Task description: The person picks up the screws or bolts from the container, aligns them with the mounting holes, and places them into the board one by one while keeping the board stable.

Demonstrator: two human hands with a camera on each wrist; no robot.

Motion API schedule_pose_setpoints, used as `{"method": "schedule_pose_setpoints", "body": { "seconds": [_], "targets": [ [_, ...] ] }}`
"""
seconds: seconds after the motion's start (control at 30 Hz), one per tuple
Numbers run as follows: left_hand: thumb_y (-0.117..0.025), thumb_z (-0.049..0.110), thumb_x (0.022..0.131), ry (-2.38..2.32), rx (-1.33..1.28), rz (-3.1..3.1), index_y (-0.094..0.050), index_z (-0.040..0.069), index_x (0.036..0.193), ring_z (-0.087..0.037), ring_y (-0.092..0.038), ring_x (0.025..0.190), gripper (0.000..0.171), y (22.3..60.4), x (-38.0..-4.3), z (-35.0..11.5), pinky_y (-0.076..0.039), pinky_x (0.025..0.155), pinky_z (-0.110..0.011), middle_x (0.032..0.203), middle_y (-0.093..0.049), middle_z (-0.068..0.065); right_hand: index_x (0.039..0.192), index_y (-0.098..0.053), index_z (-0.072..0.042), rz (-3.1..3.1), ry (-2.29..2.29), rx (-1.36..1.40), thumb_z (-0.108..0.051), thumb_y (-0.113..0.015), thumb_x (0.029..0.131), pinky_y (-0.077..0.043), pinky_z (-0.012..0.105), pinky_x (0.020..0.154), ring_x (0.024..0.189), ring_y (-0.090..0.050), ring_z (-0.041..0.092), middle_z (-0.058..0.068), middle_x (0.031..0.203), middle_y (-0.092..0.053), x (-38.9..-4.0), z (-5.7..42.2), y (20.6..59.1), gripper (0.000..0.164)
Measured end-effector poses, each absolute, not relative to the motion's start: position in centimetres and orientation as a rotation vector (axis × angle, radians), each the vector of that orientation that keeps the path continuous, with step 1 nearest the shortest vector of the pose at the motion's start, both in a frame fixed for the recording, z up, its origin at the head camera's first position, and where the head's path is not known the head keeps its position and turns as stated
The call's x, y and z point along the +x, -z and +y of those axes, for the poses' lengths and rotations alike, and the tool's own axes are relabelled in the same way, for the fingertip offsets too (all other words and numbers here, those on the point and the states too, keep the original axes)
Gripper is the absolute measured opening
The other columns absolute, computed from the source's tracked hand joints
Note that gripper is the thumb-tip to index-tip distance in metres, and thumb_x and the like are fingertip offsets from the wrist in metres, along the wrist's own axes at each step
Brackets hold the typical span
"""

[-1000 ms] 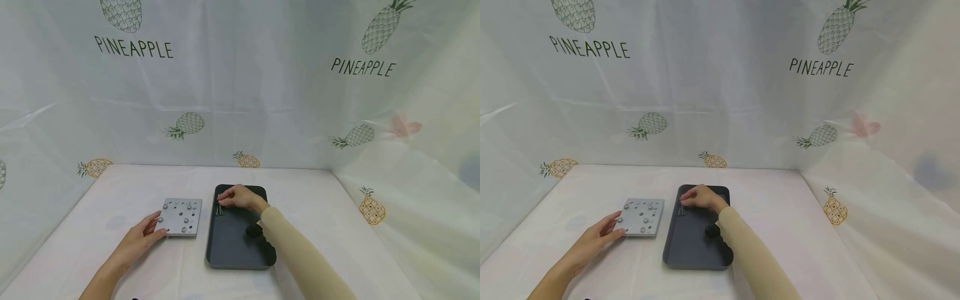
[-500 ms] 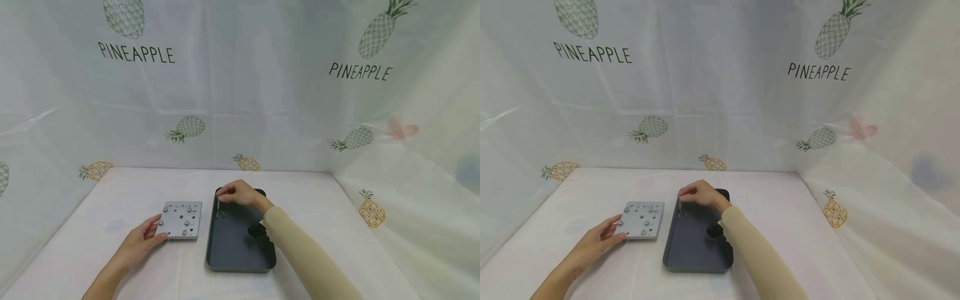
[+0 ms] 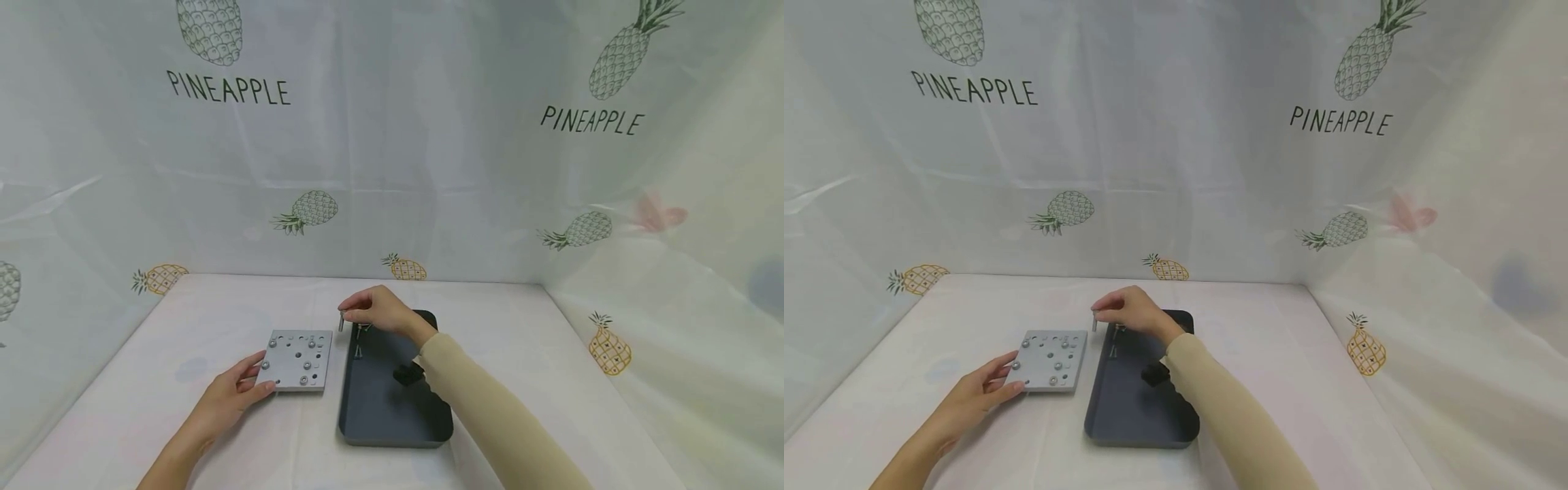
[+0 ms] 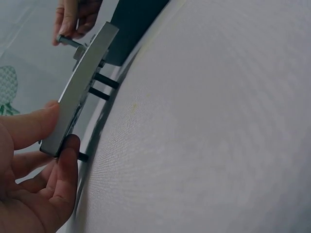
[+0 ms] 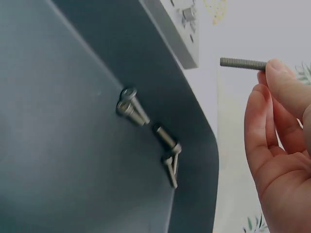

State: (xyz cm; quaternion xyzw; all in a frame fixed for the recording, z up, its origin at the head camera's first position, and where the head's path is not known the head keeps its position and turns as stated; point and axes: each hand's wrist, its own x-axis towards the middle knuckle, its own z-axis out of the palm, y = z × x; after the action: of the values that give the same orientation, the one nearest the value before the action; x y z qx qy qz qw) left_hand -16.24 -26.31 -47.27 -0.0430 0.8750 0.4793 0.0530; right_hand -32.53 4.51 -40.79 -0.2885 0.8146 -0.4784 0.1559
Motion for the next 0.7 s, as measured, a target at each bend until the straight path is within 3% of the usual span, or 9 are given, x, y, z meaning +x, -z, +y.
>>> {"method": "schedule_pose_setpoints", "body": {
  "seconds": [0.33,0.7],
  "targets": [
    [-0.079,0.042,0.097,-1.485,-0.112,2.640,-0.037,0.008,0.165,-0.036,-0.061,0.132,0.087,47.3,-16.1,-26.4,-0.049,0.108,-0.050,0.154,-0.050,-0.029,0.120,-0.081,-0.019,2.314,1.339,-0.933,-0.023,-0.077,0.100,-0.053,0.033,0.100,0.109,-0.070,0.007,-0.008,0.118,-0.078,-33.2,1.0,40.1,0.021],
    [-0.078,0.044,0.097,-1.481,-0.121,2.636,-0.037,0.008,0.165,-0.037,-0.061,0.132,0.087,47.2,-16.0,-26.4,-0.049,0.108,-0.052,0.154,-0.050,-0.029,0.121,-0.081,-0.018,2.305,1.296,-1.034,-0.026,-0.077,0.100,-0.053,0.024,0.097,0.107,-0.069,0.000,-0.014,0.116,-0.077,-33.6,-2.9,40.4,0.022]
  ]
}}
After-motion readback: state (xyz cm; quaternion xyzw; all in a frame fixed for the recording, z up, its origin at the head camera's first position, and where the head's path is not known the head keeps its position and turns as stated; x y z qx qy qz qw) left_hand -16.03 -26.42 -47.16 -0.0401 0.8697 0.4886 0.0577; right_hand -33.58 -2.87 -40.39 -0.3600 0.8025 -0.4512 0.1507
